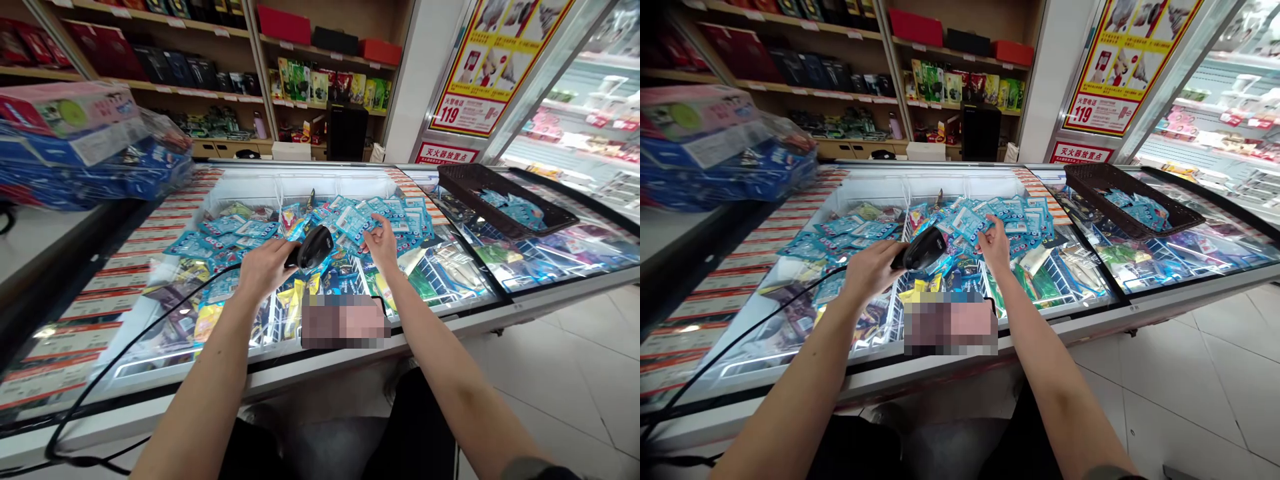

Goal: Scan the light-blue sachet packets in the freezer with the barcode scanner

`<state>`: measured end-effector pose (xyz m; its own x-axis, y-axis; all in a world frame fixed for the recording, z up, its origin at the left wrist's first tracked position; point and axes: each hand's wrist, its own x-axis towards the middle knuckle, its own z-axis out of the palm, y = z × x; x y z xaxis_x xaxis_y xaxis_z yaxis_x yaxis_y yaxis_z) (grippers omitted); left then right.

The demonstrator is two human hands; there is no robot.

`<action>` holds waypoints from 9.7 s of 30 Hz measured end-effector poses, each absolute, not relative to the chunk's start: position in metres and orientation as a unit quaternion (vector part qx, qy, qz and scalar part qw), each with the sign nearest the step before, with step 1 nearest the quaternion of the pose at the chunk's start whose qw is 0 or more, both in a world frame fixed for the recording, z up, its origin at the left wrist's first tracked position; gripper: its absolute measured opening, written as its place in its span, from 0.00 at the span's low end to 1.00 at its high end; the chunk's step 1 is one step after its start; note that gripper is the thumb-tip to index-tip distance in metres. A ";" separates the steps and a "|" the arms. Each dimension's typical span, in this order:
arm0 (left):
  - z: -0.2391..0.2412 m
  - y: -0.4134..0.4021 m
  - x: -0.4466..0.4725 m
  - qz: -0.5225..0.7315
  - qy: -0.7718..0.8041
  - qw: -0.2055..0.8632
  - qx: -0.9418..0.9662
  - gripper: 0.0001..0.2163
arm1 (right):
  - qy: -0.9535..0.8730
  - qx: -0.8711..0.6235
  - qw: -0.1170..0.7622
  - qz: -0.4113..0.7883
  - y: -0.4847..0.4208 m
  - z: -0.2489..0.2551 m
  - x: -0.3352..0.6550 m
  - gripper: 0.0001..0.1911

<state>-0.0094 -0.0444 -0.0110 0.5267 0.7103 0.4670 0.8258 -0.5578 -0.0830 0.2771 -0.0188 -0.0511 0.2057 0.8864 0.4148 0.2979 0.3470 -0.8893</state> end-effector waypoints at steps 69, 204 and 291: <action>0.000 -0.017 -0.067 -0.187 -0.510 0.114 -0.832 0.16 | -0.891 -0.412 0.188 -0.042 -0.007 -0.034 0.211 0.21; 0.013 -0.005 0.038 -0.179 -0.583 0.073 -0.789 0.18 | -0.661 -0.635 0.367 0.159 -0.006 -0.023 0.269 0.09; -0.007 0.003 0.012 -0.219 -0.557 0.087 -0.796 0.18 | -0.737 -0.616 0.266 -0.084 -0.025 -0.018 0.283 0.16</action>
